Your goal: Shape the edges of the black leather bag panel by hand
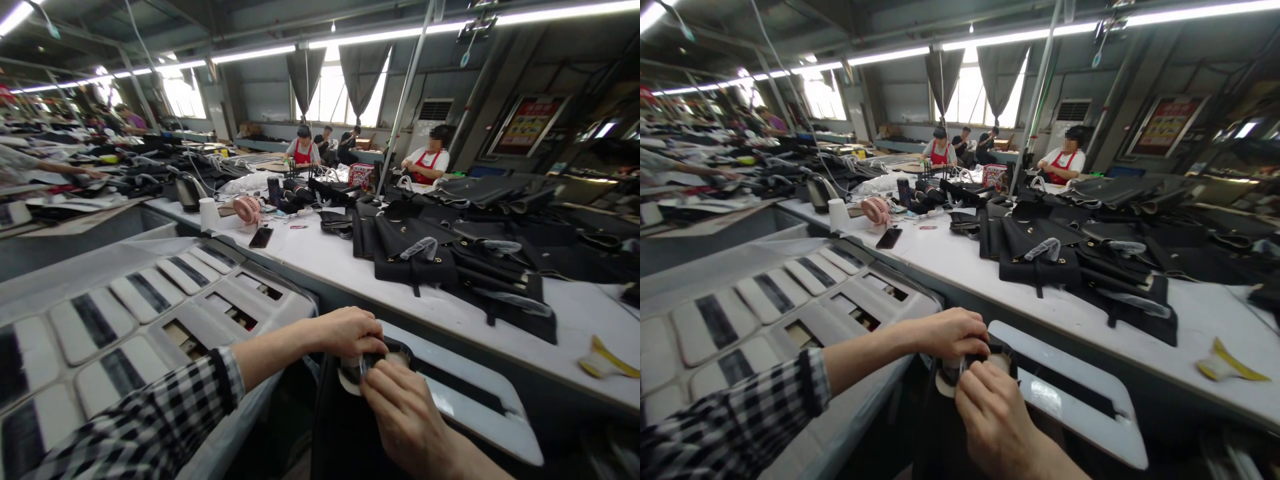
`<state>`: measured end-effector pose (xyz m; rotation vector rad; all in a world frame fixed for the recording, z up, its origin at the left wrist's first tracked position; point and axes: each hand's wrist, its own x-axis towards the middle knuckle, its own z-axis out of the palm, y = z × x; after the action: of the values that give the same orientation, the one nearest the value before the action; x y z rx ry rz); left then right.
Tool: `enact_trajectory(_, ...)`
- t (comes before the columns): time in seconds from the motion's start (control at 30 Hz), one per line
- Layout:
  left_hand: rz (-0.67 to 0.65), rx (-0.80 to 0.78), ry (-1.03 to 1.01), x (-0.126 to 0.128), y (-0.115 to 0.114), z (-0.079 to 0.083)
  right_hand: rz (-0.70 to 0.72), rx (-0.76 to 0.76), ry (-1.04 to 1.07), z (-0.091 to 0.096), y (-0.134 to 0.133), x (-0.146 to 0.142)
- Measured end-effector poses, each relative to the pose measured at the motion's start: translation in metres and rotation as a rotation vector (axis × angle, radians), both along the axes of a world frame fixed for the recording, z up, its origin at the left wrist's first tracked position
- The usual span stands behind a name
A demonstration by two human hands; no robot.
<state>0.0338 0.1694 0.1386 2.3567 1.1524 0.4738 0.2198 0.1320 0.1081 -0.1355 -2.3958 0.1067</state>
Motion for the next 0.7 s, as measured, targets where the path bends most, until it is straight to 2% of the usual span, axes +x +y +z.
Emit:
enact_trajectory(0.13, 0.057, 0.0, 0.004, -0.002, -0.001, 0.001, -0.058, -0.111, 0.009, 0.003, 0.005, -0.001)
enact_trajectory(0.23, 0.08, -0.028, 0.004, -0.005, 0.002, 0.002, -0.163, -0.248, 0.012, 0.008, 0.011, -0.003)
enact_trajectory(0.3, 0.08, -0.058, -0.002, -0.006, 0.004, 0.003, -0.224, -0.28, -0.01, 0.01, 0.013, -0.002)
enact_trajectory(0.53, 0.1, -0.092, -0.039, -0.005, 0.007, 0.001, -0.334, -0.092, -0.045, 0.005, 0.016, -0.002)
enact_trajectory(0.7, 0.092, -0.067, -0.064, 0.003, 0.004, 0.001, -0.21, -0.115, 0.044, 0.005, 0.01, 0.0)
